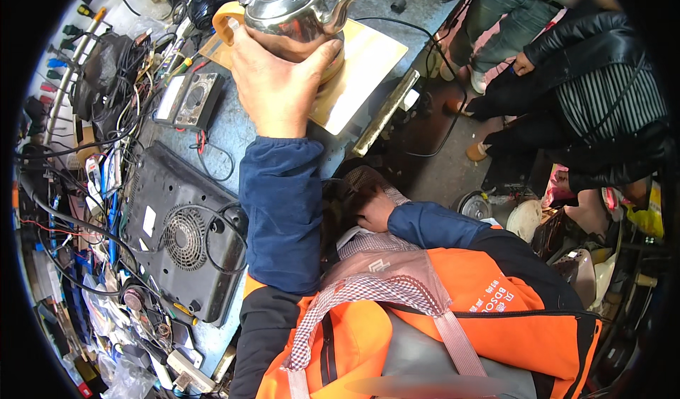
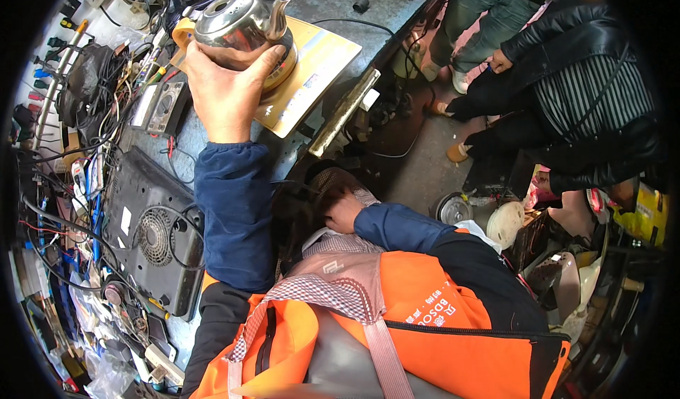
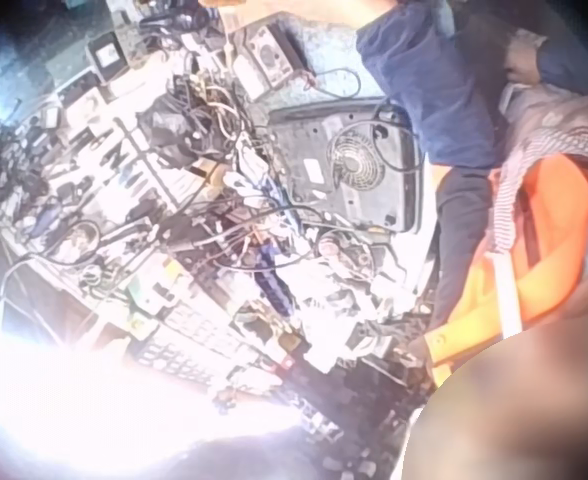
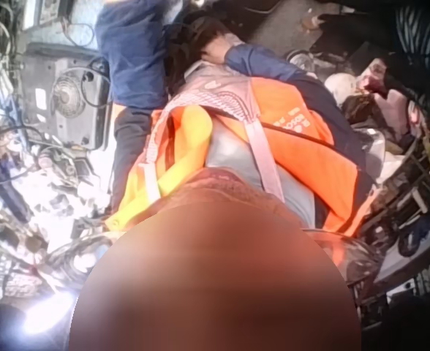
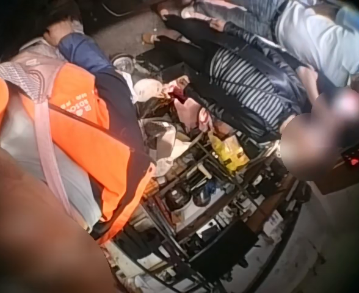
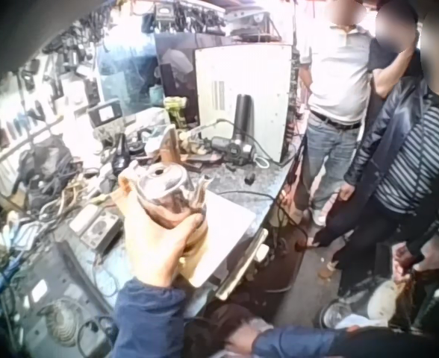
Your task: The person tests a kettle on a hot plate, then disassembles a black electronic device using a screwdriver and multimeter. They remove the casing, expose the internal fan and circuit board, and probe components with multimeter leads.
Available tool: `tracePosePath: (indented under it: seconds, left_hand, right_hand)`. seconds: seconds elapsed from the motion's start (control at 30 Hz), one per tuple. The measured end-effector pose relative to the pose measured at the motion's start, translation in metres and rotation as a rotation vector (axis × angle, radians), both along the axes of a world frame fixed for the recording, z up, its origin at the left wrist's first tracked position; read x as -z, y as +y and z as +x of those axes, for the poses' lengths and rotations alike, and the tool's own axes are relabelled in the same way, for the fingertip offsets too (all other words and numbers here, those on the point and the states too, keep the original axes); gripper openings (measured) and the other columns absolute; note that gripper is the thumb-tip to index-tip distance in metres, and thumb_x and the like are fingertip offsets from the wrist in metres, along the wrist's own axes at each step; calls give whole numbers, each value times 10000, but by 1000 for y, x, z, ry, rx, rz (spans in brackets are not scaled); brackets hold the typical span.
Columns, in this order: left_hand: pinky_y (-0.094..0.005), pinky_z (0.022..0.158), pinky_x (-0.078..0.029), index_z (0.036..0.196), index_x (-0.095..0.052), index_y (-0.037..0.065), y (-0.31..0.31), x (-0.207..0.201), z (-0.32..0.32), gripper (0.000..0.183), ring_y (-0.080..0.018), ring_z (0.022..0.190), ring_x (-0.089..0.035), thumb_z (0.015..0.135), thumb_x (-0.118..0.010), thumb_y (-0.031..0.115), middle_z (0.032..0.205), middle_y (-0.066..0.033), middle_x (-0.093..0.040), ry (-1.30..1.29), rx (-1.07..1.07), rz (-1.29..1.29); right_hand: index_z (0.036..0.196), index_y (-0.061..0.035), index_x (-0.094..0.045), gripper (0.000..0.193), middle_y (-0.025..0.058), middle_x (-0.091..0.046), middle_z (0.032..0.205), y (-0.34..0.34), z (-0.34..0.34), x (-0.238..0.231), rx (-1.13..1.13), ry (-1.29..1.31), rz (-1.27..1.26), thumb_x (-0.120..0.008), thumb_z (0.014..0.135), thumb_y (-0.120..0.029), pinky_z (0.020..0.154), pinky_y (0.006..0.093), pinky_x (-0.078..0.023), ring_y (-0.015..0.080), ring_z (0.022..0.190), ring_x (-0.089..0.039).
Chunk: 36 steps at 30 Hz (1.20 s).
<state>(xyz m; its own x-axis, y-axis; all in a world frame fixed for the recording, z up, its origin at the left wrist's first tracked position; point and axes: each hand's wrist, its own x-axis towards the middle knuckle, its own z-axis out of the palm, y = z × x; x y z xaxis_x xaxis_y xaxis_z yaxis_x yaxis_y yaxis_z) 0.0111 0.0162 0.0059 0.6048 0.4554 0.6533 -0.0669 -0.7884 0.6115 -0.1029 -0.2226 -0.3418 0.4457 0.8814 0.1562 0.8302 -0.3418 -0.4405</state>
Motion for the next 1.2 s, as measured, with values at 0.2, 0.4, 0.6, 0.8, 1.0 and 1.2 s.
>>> tracePosePath:
  seconds: [0.2,0.4,0.6,0.8,1.0,1.2]
  left_hand:
    - [-515,1099,-538,1572,-421,-96,4,7,4,1272,-465,1276,-658,638,-1054,492,1395,-311,-638,-18,-1,43]
    - [-406,1210,-480,1646,-373,-55,45,6,6,1242,-334,1444,-598,658,-1061,248,1567,-251,-590,15,577,-503]
    - [-519,1327,-297,1672,-377,-9,68,6,-1,1054,-365,1572,-465,753,-888,67,1650,-255,-506,-154,623,-623]
    - [-483,1282,-380,1588,-501,-31,73,5,0,862,-359,1503,-529,789,-822,5,1557,-240,-593,-258,473,-704]
    - [-434,1199,-491,1494,-604,-41,78,12,5,664,-325,1395,-620,853,-775,-49,1456,-218,-690,-301,409,-691]
    - [-438,1207,-483,1458,-641,-28,77,12,6,640,-309,1379,-632,839,-802,-33,1440,-196,-702,-294,432,-664]
  right_hand:
    - [1005,-113,-833,270,109,-786,1145,1,1,-5,-10,1,28,-721,825,-279,1123,598,-429,361,1227,-641]
    - [997,-120,-832,255,121,-781,1145,0,1,-11,-12,41,10,-713,823,-263,1102,598,-431,369,1209,-649]
    - [993,-128,-837,261,127,-788,1099,-2,1,-8,17,72,-86,-702,836,-286,1092,630,-417,371,1213,-651]
    - [1014,-135,-840,265,119,-797,1144,-1,1,-2,3,71,-70,-697,858,-294,1127,636,-400,379,1251,-641]
    - [1053,-141,-839,281,117,-789,1197,-1,0,0,7,84,-34,-694,864,-291,1146,642,-384,374,1280,-628]
    - [1030,-135,-833,269,113,-791,1136,0,1,-3,9,64,5,-701,844,-278,1102,621,-422,368,1234,-650]
